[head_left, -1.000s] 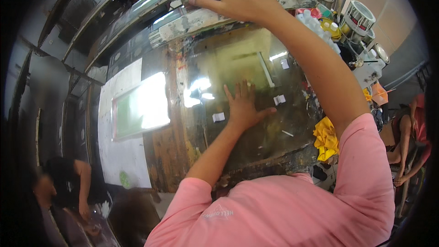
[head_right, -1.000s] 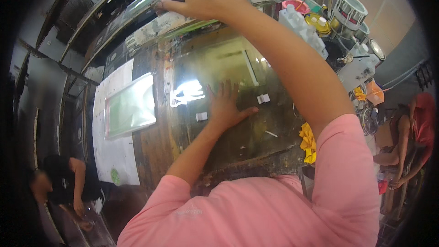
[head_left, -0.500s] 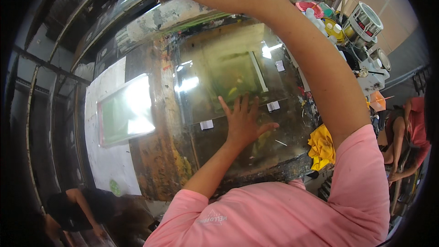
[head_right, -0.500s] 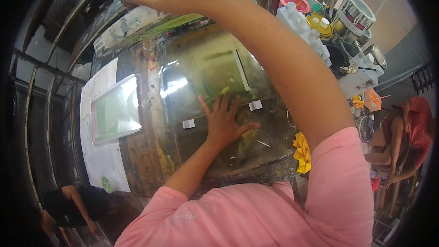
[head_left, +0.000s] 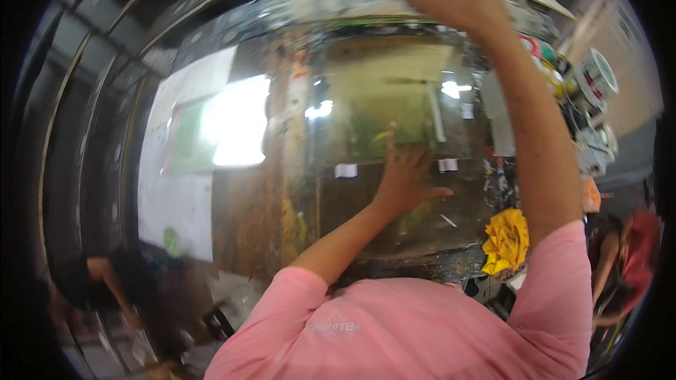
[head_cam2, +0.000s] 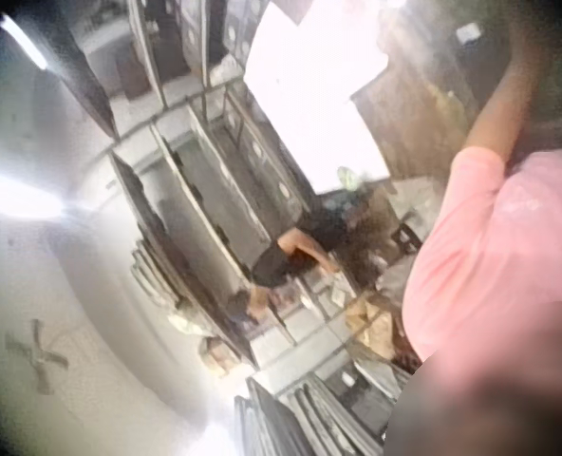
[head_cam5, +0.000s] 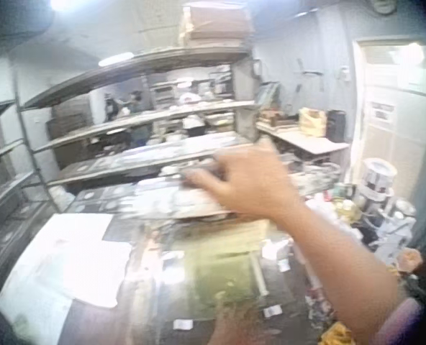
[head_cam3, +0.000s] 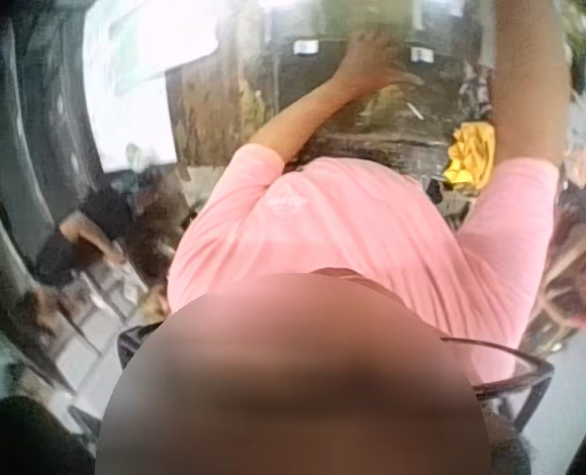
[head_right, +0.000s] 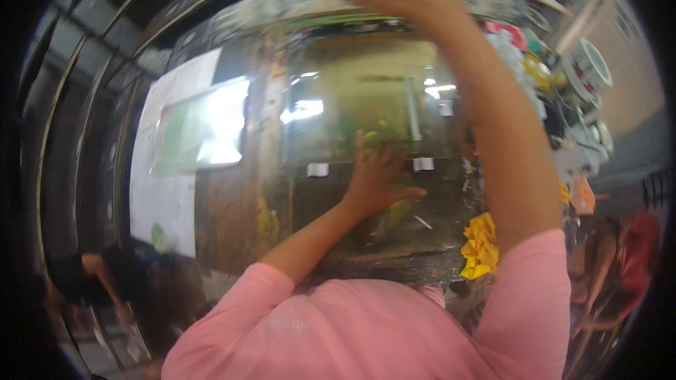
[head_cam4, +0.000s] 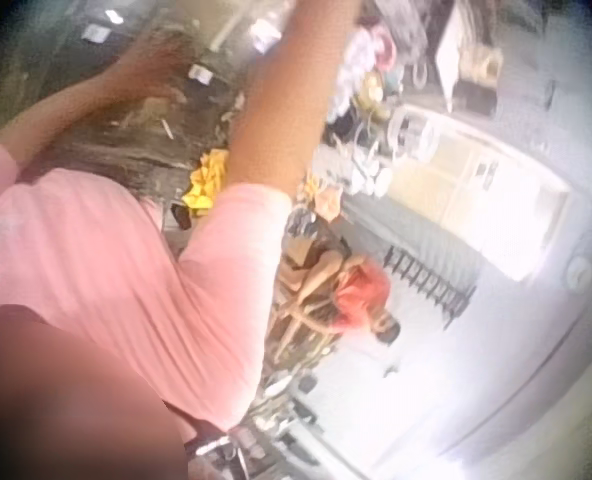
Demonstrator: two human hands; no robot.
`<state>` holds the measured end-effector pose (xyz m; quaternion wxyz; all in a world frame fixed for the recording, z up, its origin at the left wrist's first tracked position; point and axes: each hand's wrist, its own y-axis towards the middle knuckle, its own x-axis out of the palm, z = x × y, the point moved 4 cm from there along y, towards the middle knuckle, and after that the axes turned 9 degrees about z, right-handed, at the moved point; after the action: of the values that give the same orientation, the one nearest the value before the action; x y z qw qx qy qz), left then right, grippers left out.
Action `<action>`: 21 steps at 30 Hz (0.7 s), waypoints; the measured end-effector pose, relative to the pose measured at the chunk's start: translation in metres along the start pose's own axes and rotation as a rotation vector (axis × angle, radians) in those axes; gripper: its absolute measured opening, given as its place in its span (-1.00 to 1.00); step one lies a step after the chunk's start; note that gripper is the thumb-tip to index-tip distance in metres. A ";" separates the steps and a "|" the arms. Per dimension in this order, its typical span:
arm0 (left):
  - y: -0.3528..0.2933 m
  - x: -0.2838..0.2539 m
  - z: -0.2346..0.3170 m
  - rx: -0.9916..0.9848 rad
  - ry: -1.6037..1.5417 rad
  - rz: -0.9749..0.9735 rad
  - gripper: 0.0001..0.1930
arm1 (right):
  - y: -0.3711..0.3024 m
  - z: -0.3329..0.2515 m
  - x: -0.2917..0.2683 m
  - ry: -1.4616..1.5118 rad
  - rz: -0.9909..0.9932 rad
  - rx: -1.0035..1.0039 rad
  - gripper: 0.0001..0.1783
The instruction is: The person repeatedly applies ink to a screen-printing frame and uses a squeegee to pull the ink across the mesh onto a sheet below. The person lifts the frame, repositions it, and repeats the squeegee stroke multiple times. Another person works at a nearby station in the background.
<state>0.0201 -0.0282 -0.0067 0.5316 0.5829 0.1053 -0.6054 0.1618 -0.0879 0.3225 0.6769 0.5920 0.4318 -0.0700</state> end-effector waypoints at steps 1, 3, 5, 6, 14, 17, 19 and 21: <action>-0.002 0.005 -0.002 -0.013 -0.010 -0.055 0.10 | -0.003 -0.002 -0.003 0.063 0.110 -0.004 -0.15; -0.006 0.013 -0.004 -0.026 -0.039 -0.100 0.10 | -0.005 -0.002 0.003 0.025 0.024 -0.018 -0.24; -0.005 0.013 -0.002 -0.006 -0.056 -0.030 0.08 | -0.007 0.003 0.006 0.033 0.038 -0.001 -0.22; -0.005 0.012 0.000 -0.001 -0.021 -0.033 0.02 | -0.009 0.007 0.007 0.028 0.037 0.013 -0.21; 0.032 -0.148 -0.086 -0.807 -0.904 0.331 -0.16 | -0.036 0.000 0.006 -0.104 0.126 -0.017 -0.24; 0.033 -0.193 -0.110 -0.808 -0.981 0.443 -0.06 | -0.087 -0.016 0.010 -0.074 0.003 -0.012 -0.14; 0.020 -0.190 -0.110 -0.757 -0.942 0.416 -0.04 | -0.129 -0.019 0.017 -0.004 -0.180 -0.063 -0.23; -0.006 -0.164 -0.098 -0.719 -0.794 0.315 -0.04 | -0.162 -0.007 0.031 0.141 -0.575 -0.096 -0.47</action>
<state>0.0335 0.1333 0.0955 0.7798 0.1009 0.0087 -0.6178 0.0792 -0.1161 0.1820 0.6250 0.4161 0.6305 -0.1969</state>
